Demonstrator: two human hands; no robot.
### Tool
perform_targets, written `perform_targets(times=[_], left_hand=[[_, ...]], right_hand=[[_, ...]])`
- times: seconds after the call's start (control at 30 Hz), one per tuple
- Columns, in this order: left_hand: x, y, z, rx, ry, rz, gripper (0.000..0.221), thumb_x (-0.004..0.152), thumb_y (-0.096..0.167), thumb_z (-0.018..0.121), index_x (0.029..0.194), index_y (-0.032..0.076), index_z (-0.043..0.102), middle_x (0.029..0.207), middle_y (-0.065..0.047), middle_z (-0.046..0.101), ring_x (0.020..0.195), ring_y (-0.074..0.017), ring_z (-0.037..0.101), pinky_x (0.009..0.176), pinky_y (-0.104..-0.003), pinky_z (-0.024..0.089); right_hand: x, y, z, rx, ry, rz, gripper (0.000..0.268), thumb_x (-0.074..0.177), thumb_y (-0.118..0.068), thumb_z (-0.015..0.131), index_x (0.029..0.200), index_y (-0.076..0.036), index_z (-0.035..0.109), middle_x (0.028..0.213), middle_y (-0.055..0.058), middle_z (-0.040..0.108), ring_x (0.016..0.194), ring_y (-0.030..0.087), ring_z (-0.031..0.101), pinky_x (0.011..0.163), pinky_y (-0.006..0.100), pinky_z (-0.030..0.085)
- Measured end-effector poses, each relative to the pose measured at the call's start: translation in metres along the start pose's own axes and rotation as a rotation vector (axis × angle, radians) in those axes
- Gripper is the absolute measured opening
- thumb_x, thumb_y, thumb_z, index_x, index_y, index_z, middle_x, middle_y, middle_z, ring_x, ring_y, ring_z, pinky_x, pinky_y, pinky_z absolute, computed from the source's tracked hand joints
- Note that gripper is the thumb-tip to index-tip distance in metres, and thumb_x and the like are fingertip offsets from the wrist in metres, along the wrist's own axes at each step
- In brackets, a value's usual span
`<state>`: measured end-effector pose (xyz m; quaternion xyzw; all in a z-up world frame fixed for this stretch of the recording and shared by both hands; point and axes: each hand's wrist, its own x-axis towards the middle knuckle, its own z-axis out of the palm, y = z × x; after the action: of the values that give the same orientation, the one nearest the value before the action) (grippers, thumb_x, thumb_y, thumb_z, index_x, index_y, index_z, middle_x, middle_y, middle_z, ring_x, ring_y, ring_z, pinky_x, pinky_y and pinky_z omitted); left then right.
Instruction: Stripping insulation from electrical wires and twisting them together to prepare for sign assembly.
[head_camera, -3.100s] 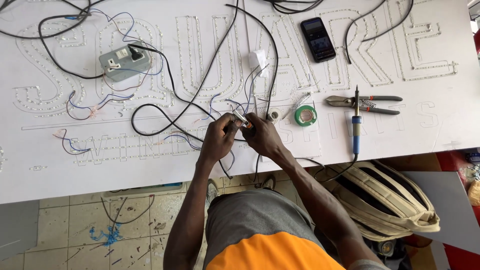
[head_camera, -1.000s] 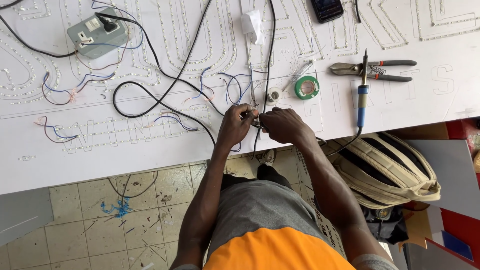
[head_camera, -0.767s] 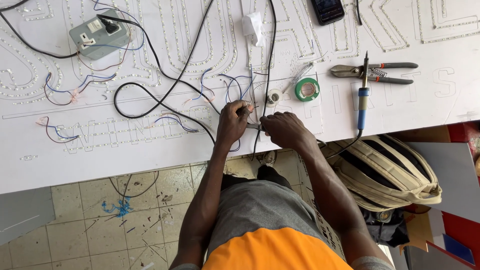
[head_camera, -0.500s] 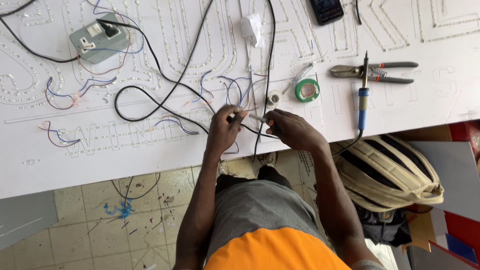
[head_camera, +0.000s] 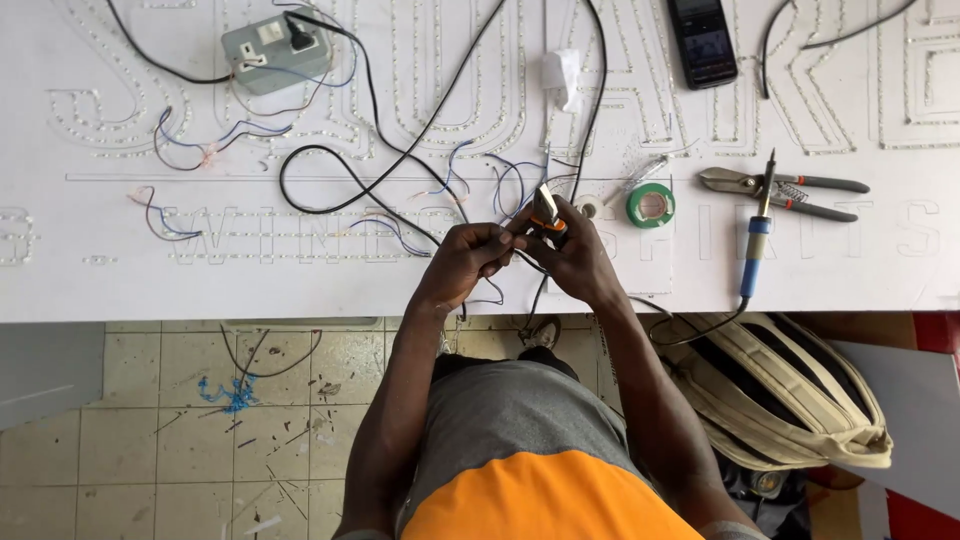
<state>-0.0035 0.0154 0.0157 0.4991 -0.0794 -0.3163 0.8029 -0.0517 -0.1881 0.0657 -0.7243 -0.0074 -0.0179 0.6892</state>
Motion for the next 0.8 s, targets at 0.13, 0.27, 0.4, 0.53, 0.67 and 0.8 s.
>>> perform_targets(times=[0.13,0.27,0.4,0.53,0.67,0.8], left_hand=[[-0.001,0.0,-0.002,-0.068,0.012,0.019,0.016,0.113,0.005,0.07,0.1,0.002,0.079,0.077,-0.013,0.068,0.062,-0.0062,0.053,0.059,-0.019,0.046],[-0.009,0.03,0.0,0.016,0.03,0.039,0.017,0.113,0.008,0.071,0.101,0.001,0.08,0.077,-0.012,0.069,0.062,-0.0064,0.056,0.058,-0.019,0.045],[-0.016,0.05,-0.01,0.195,0.012,0.067,0.017,0.113,0.01,0.073,0.102,0.0,0.081,0.077,-0.013,0.07,0.064,-0.0076,0.059,0.059,-0.02,0.048],[-0.02,0.062,-0.01,0.25,-0.032,0.07,0.016,0.113,0.005,0.07,0.104,-0.002,0.082,0.078,-0.014,0.071,0.064,-0.0105,0.06,0.059,-0.023,0.047],[-0.018,0.059,-0.009,0.291,-0.062,0.044,0.018,0.111,0.004,0.066,0.103,-0.003,0.081,0.077,-0.015,0.072,0.064,-0.0119,0.062,0.058,-0.025,0.047],[-0.014,0.052,-0.006,0.333,-0.076,0.027,0.018,0.109,0.002,0.065,0.101,-0.003,0.08,0.075,-0.016,0.072,0.063,-0.013,0.063,0.057,-0.026,0.047]], right_hand=[[0.001,0.005,0.012,0.037,0.025,-0.112,0.035,0.096,0.005,0.09,0.126,-0.003,0.075,0.103,0.014,0.08,0.076,0.014,0.07,0.074,0.032,0.065],[0.013,0.03,0.005,0.087,0.136,-0.223,0.032,0.1,0.011,0.083,0.127,0.001,0.07,0.098,0.018,0.078,0.073,0.017,0.07,0.067,0.032,0.064],[0.026,0.025,-0.023,0.141,0.262,-0.301,0.032,0.106,0.014,0.075,0.132,0.001,0.062,0.1,0.021,0.076,0.072,0.02,0.074,0.061,0.031,0.066],[0.033,0.017,-0.047,0.077,0.378,-0.34,0.03,0.108,0.003,0.078,0.134,-0.001,0.063,0.105,0.019,0.077,0.087,0.023,0.076,0.066,0.034,0.069],[0.031,0.014,-0.05,0.136,0.421,-0.329,0.032,0.11,0.005,0.076,0.137,0.001,0.058,0.102,0.018,0.073,0.089,0.023,0.075,0.063,0.034,0.068],[0.032,0.017,-0.048,0.128,0.457,-0.296,0.032,0.109,0.004,0.076,0.137,0.001,0.059,0.103,0.017,0.074,0.091,0.022,0.076,0.063,0.033,0.069]])
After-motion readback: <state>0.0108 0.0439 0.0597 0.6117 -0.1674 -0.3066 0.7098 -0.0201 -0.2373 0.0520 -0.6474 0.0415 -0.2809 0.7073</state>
